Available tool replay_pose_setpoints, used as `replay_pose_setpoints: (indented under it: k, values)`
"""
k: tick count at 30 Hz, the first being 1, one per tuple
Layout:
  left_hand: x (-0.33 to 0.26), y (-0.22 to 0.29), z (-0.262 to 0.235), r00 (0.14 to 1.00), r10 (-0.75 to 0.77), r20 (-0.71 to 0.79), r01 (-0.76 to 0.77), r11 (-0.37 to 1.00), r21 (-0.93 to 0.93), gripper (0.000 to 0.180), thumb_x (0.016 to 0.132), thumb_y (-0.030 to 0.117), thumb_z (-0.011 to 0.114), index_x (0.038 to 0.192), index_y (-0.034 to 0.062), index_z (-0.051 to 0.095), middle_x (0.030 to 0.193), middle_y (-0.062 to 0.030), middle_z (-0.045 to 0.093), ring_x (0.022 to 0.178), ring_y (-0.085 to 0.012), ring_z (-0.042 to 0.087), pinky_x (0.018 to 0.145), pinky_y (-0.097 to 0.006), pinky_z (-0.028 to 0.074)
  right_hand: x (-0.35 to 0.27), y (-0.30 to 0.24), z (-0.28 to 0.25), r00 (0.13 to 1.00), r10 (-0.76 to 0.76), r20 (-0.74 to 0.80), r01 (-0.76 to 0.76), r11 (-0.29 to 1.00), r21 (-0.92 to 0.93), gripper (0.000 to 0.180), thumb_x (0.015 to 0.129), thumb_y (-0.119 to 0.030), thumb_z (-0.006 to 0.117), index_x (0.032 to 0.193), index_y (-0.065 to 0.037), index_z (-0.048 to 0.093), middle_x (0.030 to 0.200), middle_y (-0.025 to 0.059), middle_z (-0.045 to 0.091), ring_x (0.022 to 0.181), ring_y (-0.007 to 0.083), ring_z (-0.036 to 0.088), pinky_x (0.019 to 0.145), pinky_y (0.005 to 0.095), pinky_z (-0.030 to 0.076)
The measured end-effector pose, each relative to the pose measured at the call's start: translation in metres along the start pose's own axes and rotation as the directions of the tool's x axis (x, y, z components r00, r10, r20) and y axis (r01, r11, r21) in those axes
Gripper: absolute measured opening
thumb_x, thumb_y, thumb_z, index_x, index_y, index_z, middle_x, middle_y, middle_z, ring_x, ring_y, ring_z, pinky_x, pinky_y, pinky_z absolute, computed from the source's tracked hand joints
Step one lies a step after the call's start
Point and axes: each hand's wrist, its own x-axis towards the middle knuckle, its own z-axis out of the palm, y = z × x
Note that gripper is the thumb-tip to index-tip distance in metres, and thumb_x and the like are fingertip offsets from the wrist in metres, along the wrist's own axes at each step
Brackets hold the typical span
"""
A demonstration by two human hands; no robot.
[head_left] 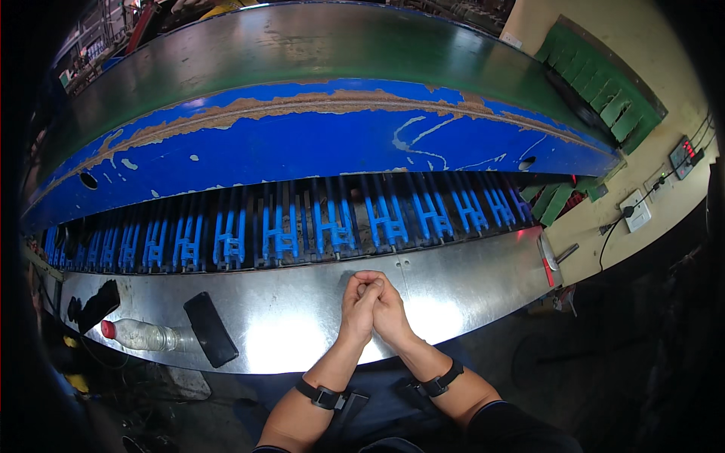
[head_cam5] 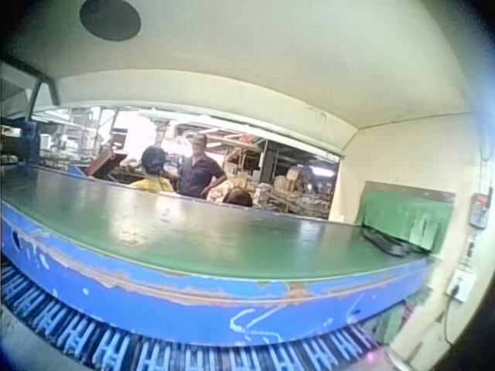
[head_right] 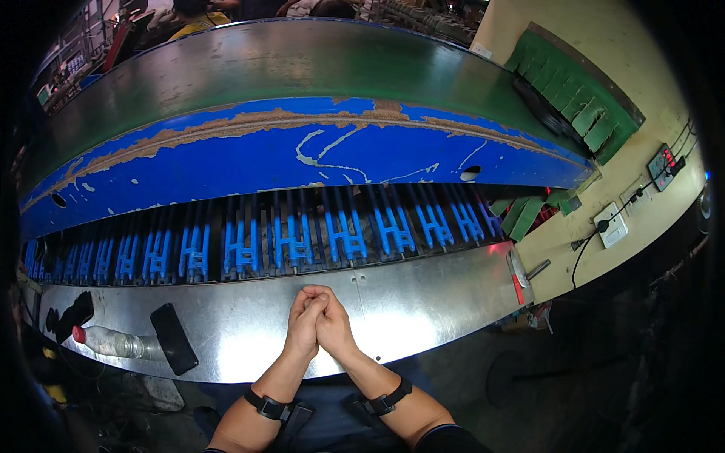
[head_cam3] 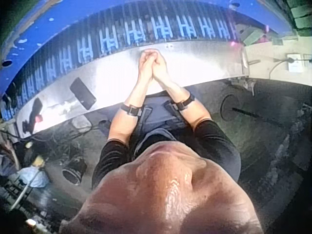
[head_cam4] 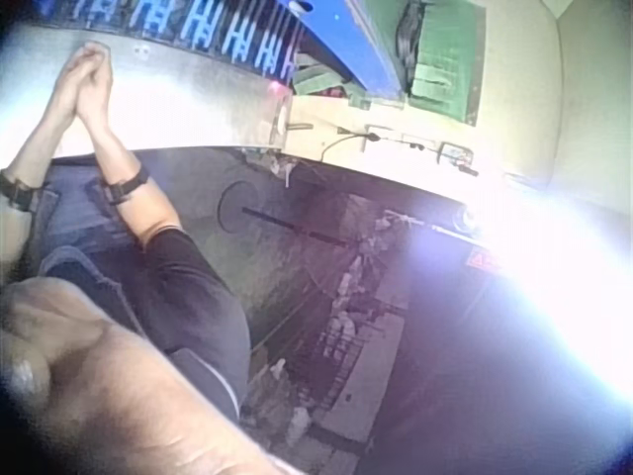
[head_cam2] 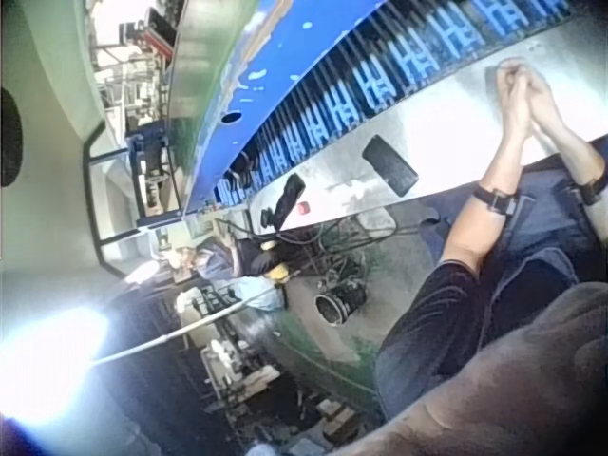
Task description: Checking and assembling leather shoe components at a factory workstation.
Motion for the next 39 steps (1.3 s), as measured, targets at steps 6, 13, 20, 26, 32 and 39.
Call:
replay_pose_setpoints:
  k: [6, 13, 20, 26, 32, 39]
  values:
    - [-0.001, 0.0, 0.0, 0.999, -0.037, 0.032, 0.038, 0.999, -0.031, 0.012, 0.092, 0.007, 0.062, 0.103, 0.0042, 0.062, 0.087, -0.0038, 0.065, 0.076, -0.0119, 0.061, 0.068, -0.024, 0.05, -0.001, -0.003, 0.0, 1.0, -0.006, -0.005, 0.006, 1.0, 0.012, 0.022, 0.1, -0.002, 0.047, 0.118, -0.003, 0.058, 0.104, 0.0031, 0.061, 0.094, 0.0077, 0.056, 0.083, 0.0214, 0.047]
    - [-0.007, 0.022, 0.005, 0.988, -0.149, 0.05, 0.148, 0.989, 0.013, 0.012, 0.094, 0.011, 0.06, 0.105, 0.0052, 0.059, 0.092, -0.0013, 0.06, 0.084, -0.0087, 0.056, 0.076, -0.023, 0.046, 0.0, 0.003, -0.002, 1.0, -0.006, 0.005, 0.006, 1.0, 0.02, 0.021, 0.1, -0.004, 0.049, 0.12, -0.003, 0.057, 0.104, 0.0036, 0.062, 0.092, 0.0081, 0.057, 0.081, 0.0223, 0.048]
    - [-0.007, 0.022, 0.007, 0.985, -0.17, 0.034, 0.169, 0.985, 0.024, 0.012, 0.095, 0.013, 0.059, 0.104, 0.0054, 0.058, 0.093, -0.0008, 0.058, 0.085, -0.0079, 0.055, 0.077, -0.023, 0.046, 0.001, 0.003, -0.001, 1.0, -0.002, 0.005, 0.002, 1.0, 0.022, 0.021, 0.101, -0.006, 0.05, 0.121, -0.003, 0.057, 0.104, 0.0041, 0.062, 0.092, 0.0085, 0.058, 0.08, 0.0228, 0.048]
    - [-0.006, 0.011, 0.008, 0.999, -0.026, 0.021, 0.027, 0.998, -0.051, 0.01, 0.092, 0.006, 0.062, 0.102, 0.0053, 0.062, 0.09, -0.0029, 0.065, 0.084, -0.0113, 0.061, 0.075, -0.024, 0.049, -0.001, -0.003, -0.001, 1.0, 0.005, 0.006, -0.005, 1.0, 0.015, 0.021, 0.101, -0.006, 0.051, 0.12, -0.003, 0.057, 0.105, 0.0047, 0.063, 0.092, 0.0091, 0.058, 0.081, 0.0231, 0.048]
    - [-0.006, 0.013, 0.008, 0.998, -0.054, 0.013, 0.054, 0.997, -0.058, 0.009, 0.092, 0.007, 0.062, 0.101, 0.0051, 0.062, 0.091, -0.003, 0.064, 0.084, -0.0112, 0.06, 0.074, -0.024, 0.049, -0.001, -0.004, 0.0, 1.0, 0.014, -0.009, -0.014, 1.0, 0.002, 0.021, 0.101, -0.006, 0.05, 0.12, -0.003, 0.057, 0.105, 0.0044, 0.063, 0.092, 0.0091, 0.058, 0.08, 0.0232, 0.049]
    - [0.0, 0.0, -0.005, 0.998, -0.056, -0.027, 0.055, 0.997, -0.048, 0.008, 0.092, 0.007, 0.063, 0.1, 0.0047, 0.062, 0.09, -0.0029, 0.064, 0.084, -0.0112, 0.06, 0.074, -0.024, 0.049, 0.0, 0.0, 0.002, 1.0, -0.007, -0.003, 0.007, 1.0, 0.002, 0.021, 0.1, -0.006, 0.05, 0.12, -0.003, 0.057, 0.103, 0.0041, 0.063, 0.091, 0.0085, 0.058, 0.079, 0.023, 0.049]
